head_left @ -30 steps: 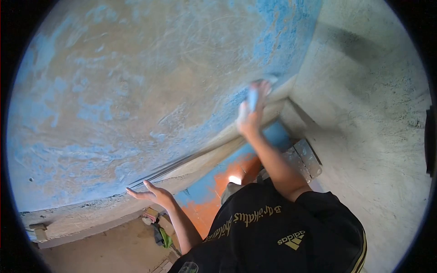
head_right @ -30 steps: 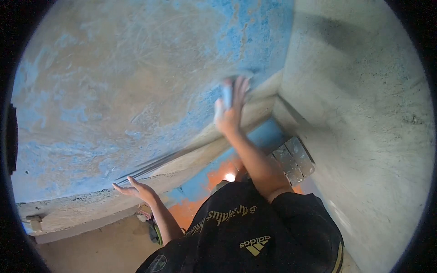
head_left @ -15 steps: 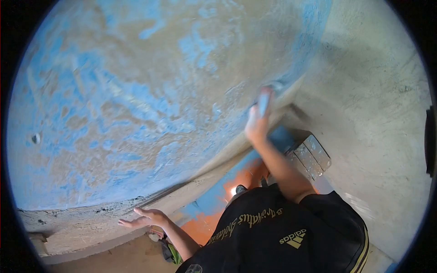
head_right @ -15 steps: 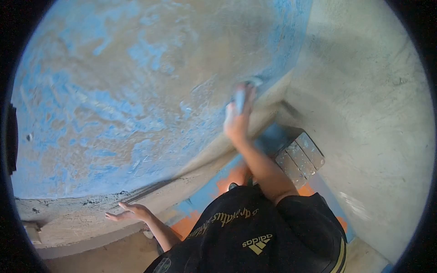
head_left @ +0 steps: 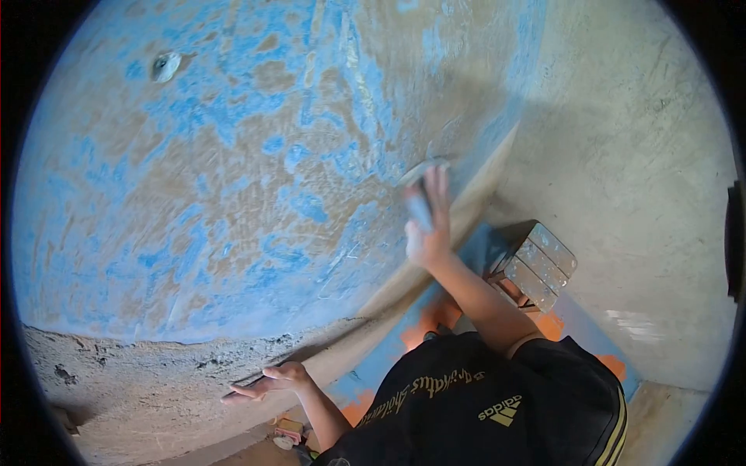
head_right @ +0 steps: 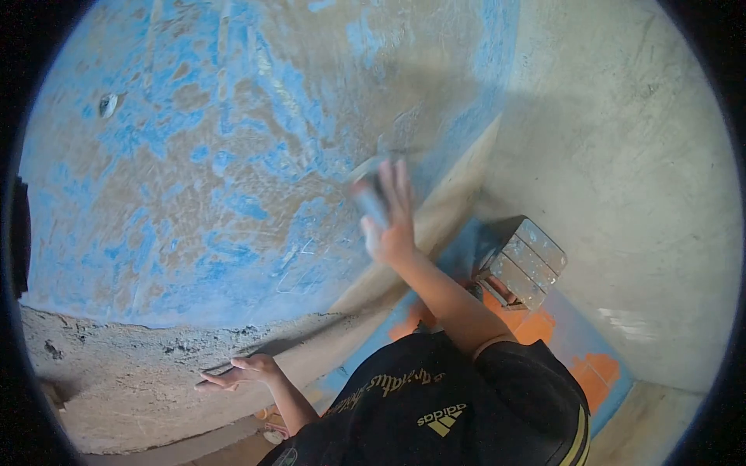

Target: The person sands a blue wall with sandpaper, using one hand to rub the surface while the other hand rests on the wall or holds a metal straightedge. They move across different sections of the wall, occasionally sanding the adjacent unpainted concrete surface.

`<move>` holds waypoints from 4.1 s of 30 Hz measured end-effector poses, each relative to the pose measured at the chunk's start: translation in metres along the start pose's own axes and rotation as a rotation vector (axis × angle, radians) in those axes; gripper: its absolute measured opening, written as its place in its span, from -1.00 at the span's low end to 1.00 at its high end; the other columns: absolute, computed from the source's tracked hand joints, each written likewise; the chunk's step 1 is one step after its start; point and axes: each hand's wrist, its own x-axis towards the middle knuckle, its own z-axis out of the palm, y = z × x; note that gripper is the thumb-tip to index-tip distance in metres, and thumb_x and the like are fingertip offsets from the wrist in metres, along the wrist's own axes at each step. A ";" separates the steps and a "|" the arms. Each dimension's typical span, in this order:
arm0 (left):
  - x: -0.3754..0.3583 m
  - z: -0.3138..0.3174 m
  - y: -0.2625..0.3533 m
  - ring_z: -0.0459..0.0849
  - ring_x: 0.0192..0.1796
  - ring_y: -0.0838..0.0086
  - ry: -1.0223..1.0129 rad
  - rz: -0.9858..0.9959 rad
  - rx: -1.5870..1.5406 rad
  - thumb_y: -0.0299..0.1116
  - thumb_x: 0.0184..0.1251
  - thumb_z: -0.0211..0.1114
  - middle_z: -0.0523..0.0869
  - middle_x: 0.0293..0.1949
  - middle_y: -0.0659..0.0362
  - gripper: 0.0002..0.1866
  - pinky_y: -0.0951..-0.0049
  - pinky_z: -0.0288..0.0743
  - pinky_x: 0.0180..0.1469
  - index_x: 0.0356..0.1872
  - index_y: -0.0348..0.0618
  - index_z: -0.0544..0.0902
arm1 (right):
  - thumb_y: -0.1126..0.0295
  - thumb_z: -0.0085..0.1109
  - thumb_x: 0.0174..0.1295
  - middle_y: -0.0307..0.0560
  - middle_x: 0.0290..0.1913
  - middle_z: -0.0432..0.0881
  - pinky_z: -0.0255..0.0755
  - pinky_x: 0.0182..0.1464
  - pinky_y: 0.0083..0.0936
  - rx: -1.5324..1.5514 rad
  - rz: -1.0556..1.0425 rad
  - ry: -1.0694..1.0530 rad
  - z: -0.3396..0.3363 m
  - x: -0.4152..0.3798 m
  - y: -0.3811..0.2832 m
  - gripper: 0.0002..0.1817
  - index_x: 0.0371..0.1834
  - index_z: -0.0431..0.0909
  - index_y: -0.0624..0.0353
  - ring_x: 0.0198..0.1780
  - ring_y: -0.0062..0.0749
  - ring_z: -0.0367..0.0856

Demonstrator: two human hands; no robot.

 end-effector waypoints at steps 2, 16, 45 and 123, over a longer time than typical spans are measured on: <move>0.001 0.000 0.000 -0.22 0.69 -0.20 0.003 0.002 -0.036 0.14 0.68 -0.17 -0.19 0.66 -0.27 -0.23 -0.37 -0.22 0.57 0.59 -0.31 0.10 | 0.33 -0.02 0.46 0.34 0.61 0.19 -0.07 0.58 0.27 -0.051 -0.134 -0.034 0.002 0.001 -0.008 -0.43 0.52 0.38 0.25 0.64 0.42 0.02; -0.004 0.002 -0.013 -0.22 0.68 -0.23 -0.007 0.022 -0.013 0.16 0.65 -0.06 -0.25 0.66 -0.28 -0.23 -0.37 -0.20 0.54 0.60 -0.21 0.09 | 0.23 -0.07 0.57 0.17 0.49 0.46 0.02 0.57 0.02 0.069 0.388 0.021 -0.001 0.010 0.051 -0.51 0.40 0.51 0.29 0.52 0.15 0.33; -0.054 0.041 0.225 -0.15 0.69 -0.18 -0.117 0.006 -0.048 0.12 0.70 -0.19 -0.11 0.65 -0.28 -0.22 -0.29 -0.17 0.62 0.62 -0.31 -0.01 | 0.29 -0.09 0.59 0.22 -0.01 0.60 0.41 0.13 -0.12 -0.044 0.256 0.014 -0.096 0.100 0.198 -0.52 0.41 0.44 0.40 -0.05 -0.04 0.53; -0.057 0.076 0.251 -0.20 0.69 -0.19 -0.061 -0.093 0.072 0.23 0.65 -0.16 -0.20 0.68 -0.25 -0.18 -0.35 -0.21 0.57 0.64 -0.17 0.00 | 0.42 -0.04 0.45 0.19 0.36 0.57 0.03 0.56 0.05 0.357 0.490 0.044 -0.102 0.216 0.255 -0.59 0.26 0.55 0.39 0.54 0.02 0.31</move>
